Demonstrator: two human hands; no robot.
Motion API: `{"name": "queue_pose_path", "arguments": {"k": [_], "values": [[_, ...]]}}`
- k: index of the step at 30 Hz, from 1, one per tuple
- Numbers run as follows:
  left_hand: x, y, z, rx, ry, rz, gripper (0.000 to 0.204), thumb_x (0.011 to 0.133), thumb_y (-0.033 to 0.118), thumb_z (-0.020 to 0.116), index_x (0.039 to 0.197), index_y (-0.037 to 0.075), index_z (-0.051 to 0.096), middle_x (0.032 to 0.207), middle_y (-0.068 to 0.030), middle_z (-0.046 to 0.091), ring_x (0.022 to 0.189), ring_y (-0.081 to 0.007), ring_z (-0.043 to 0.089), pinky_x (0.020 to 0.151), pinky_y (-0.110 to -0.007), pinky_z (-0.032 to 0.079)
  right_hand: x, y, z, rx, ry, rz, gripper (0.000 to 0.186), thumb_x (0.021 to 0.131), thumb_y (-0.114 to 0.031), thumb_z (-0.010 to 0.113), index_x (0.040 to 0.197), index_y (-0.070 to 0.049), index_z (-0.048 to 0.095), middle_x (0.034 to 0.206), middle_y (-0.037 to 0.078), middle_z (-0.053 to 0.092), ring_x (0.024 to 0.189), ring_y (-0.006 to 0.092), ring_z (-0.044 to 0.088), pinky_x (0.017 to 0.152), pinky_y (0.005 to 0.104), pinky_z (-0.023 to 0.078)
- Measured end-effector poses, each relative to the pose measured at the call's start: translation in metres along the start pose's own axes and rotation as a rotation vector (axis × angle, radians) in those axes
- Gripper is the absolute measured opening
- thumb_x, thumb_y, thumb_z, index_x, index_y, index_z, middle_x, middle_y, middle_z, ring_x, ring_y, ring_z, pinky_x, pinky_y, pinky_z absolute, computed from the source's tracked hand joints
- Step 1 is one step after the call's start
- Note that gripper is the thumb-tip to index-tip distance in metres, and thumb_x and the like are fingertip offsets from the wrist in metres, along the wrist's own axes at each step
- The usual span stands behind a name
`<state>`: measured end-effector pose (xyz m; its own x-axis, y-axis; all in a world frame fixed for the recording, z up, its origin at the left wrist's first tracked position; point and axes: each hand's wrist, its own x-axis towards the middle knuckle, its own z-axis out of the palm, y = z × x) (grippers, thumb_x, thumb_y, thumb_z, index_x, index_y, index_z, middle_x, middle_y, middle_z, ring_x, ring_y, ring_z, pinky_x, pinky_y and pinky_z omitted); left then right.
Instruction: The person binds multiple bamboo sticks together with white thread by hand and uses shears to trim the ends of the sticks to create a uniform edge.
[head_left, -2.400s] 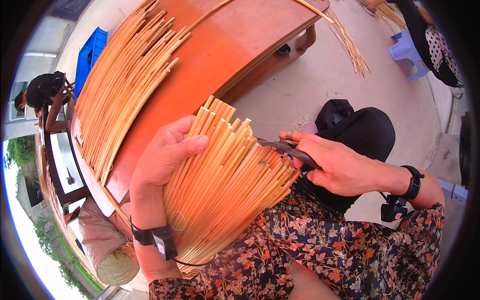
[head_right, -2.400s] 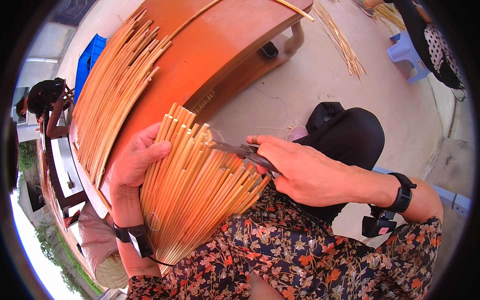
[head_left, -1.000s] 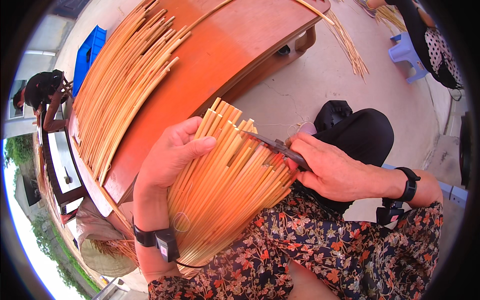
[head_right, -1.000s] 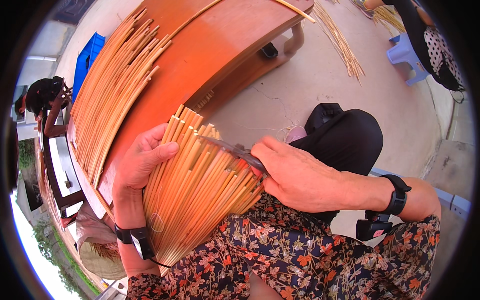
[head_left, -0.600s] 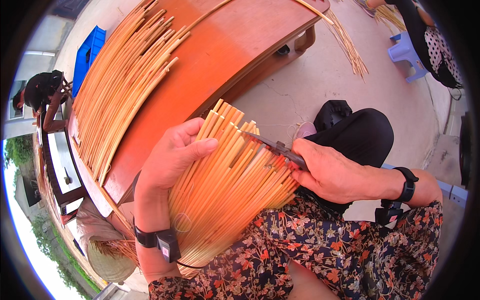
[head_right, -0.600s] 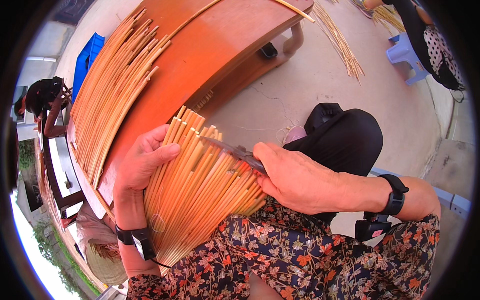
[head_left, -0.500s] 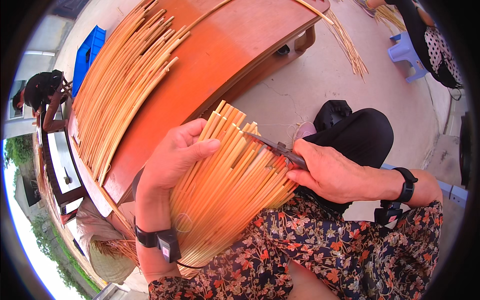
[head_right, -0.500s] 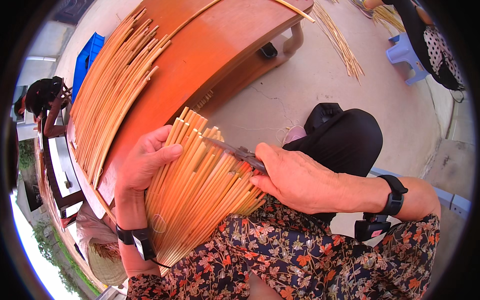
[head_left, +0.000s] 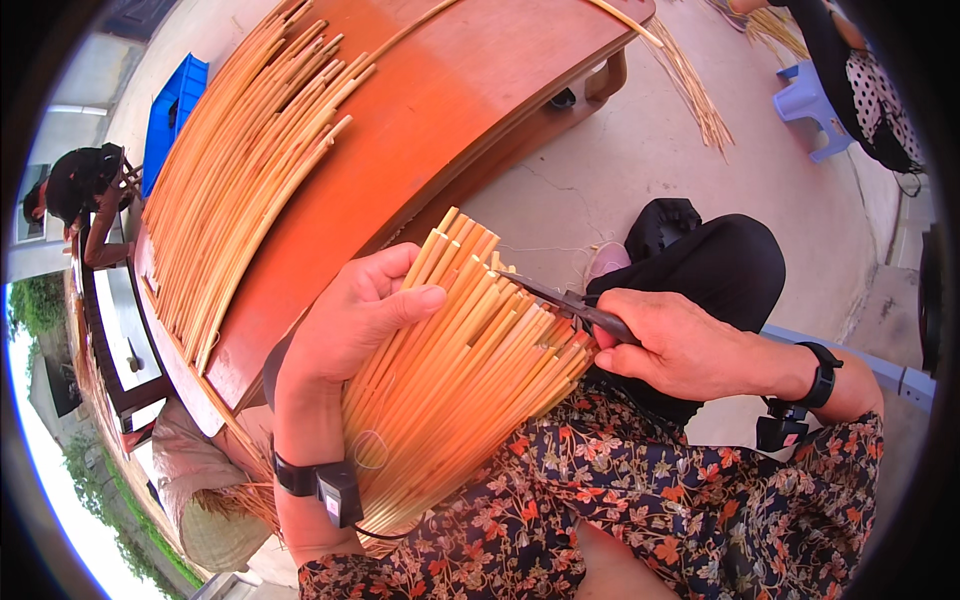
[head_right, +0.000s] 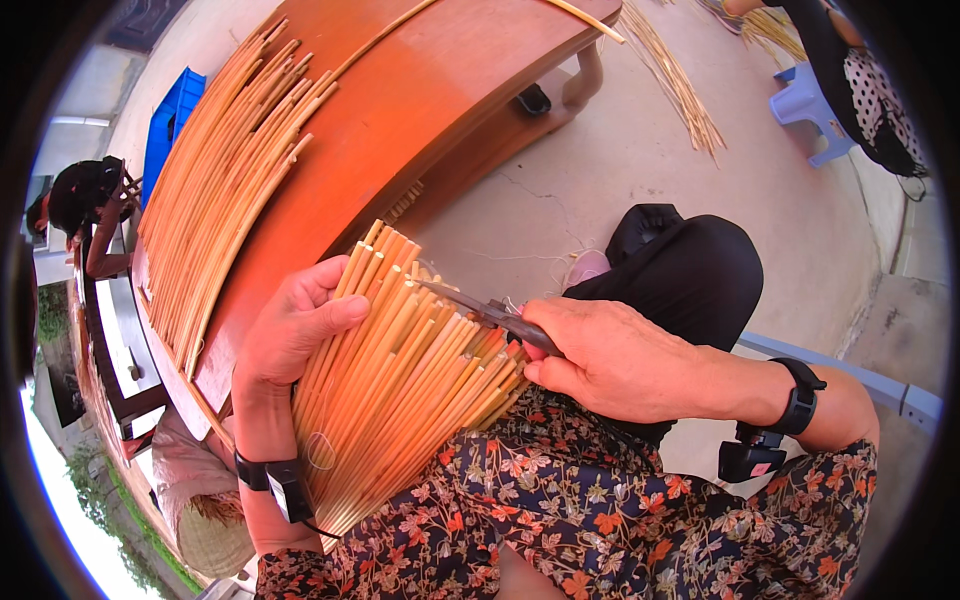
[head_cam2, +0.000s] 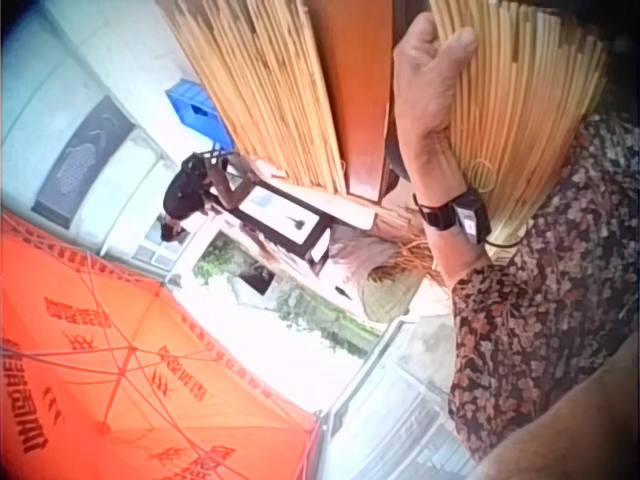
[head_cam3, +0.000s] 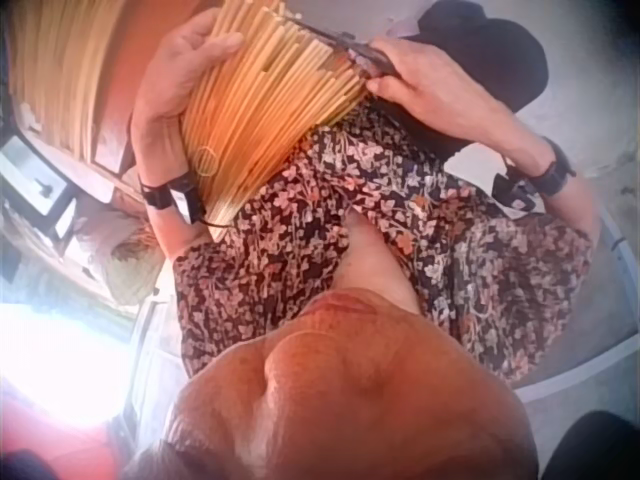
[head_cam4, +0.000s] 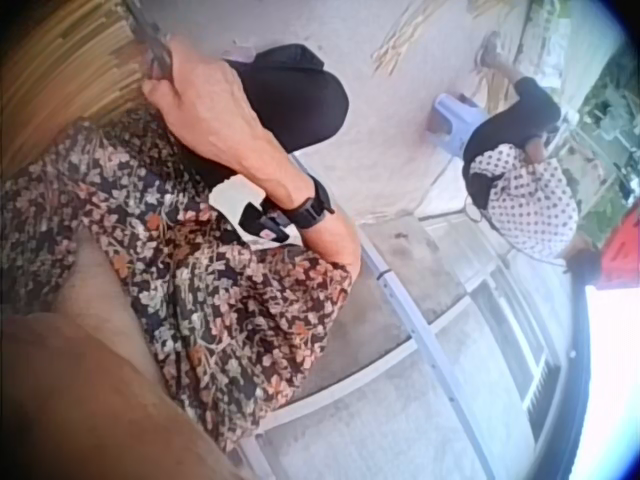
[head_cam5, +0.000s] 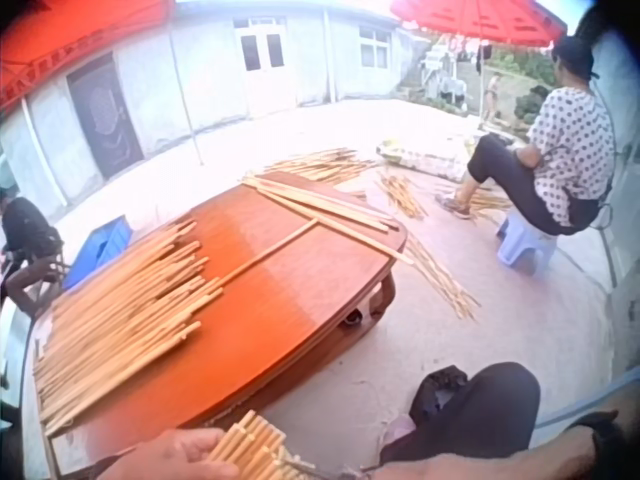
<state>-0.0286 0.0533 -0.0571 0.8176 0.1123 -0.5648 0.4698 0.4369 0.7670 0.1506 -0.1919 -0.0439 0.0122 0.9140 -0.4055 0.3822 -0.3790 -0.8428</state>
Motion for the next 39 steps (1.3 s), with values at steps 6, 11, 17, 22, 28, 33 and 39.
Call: {"name": "queue_pose_path", "arguments": {"k": [6,11,17,22,28,33,39], "values": [[0.003,-0.002,-0.003,-0.015,0.008,0.004,0.042,0.089,0.019,0.070,0.121,-0.003,0.056,0.109,-0.0070,0.067,0.095,-0.0103,0.064,0.085,-0.026,0.051,0.007,-0.005,-0.008,0.058,-0.062,0.069,0.014,0.088,-0.010,0.056,0.094,0.000,0.047,0.080,0.020,0.054,0.079,0.0409,0.057,0.071,0.0454,0.044],[0.001,0.010,0.004,0.011,-0.021,0.031,0.041,0.089,0.019,0.070,0.121,-0.003,0.056,0.109,-0.0064,0.067,0.094,-0.0101,0.064,0.085,-0.026,0.051,-0.001,-0.002,-0.011,0.066,-0.031,0.008,0.015,0.086,-0.008,0.055,0.097,0.001,0.051,0.095,0.021,0.052,0.087,0.0389,0.056,0.074,0.0440,0.045],[-0.001,0.003,0.001,0.104,0.052,-0.035,0.035,0.088,0.008,0.064,0.120,-0.005,0.057,0.107,-0.0087,0.066,0.095,-0.0130,0.063,0.084,-0.028,0.050,0.004,0.020,-0.004,-0.017,0.044,-0.130,0.014,0.083,-0.009,0.055,0.095,-0.002,0.055,0.103,0.020,0.046,0.085,0.0410,0.056,0.078,0.0458,0.047],[-0.008,0.000,-0.001,0.077,0.027,0.014,0.046,0.085,0.016,0.071,0.122,-0.006,0.054,0.111,-0.0135,0.067,0.097,-0.0192,0.066,0.087,-0.033,0.053,-0.001,0.008,0.000,0.022,0.022,-0.090,0.016,0.081,-0.007,0.055,0.095,0.000,0.056,0.107,0.020,0.050,0.093,0.0391,0.056,0.081,0.0452,0.046],[-0.006,0.011,-0.003,0.164,-0.057,0.011,0.023,0.094,0.009,0.058,0.115,0.000,0.057,0.105,-0.0066,0.067,0.090,-0.0137,0.063,0.079,-0.025,0.051,0.002,0.000,-0.007,0.065,-0.045,0.000,0.015,0.082,-0.007,0.054,0.093,0.003,0.056,0.096,0.023,0.058,0.095,0.0396,0.057,0.079,0.0461,0.045],[-0.009,0.015,-0.001,0.145,-0.056,0.022,0.023,0.094,0.010,0.059,0.115,0.000,0.057,0.104,-0.0066,0.066,0.089,-0.0137,0.063,0.078,-0.025,0.051,0.005,0.000,-0.010,0.100,-0.049,-0.075,0.012,0.083,-0.008,0.053,0.089,0.003,0.054,0.093,0.022,0.057,0.091,0.0394,0.057,0.077,0.0454,0.045],[-0.013,0.014,-0.001,0.128,-0.076,0.022,0.022,0.094,0.010,0.059,0.114,0.000,0.057,0.103,-0.0066,0.066,0.088,-0.0134,0.063,0.077,-0.025,0.052,0.011,0.009,-0.009,0.208,-0.085,-0.162,0.014,0.084,-0.011,0.056,0.086,0.002,0.052,0.092,0.017,0.056,0.088,0.0326,0.057,0.076,0.0417,0.046]]}}
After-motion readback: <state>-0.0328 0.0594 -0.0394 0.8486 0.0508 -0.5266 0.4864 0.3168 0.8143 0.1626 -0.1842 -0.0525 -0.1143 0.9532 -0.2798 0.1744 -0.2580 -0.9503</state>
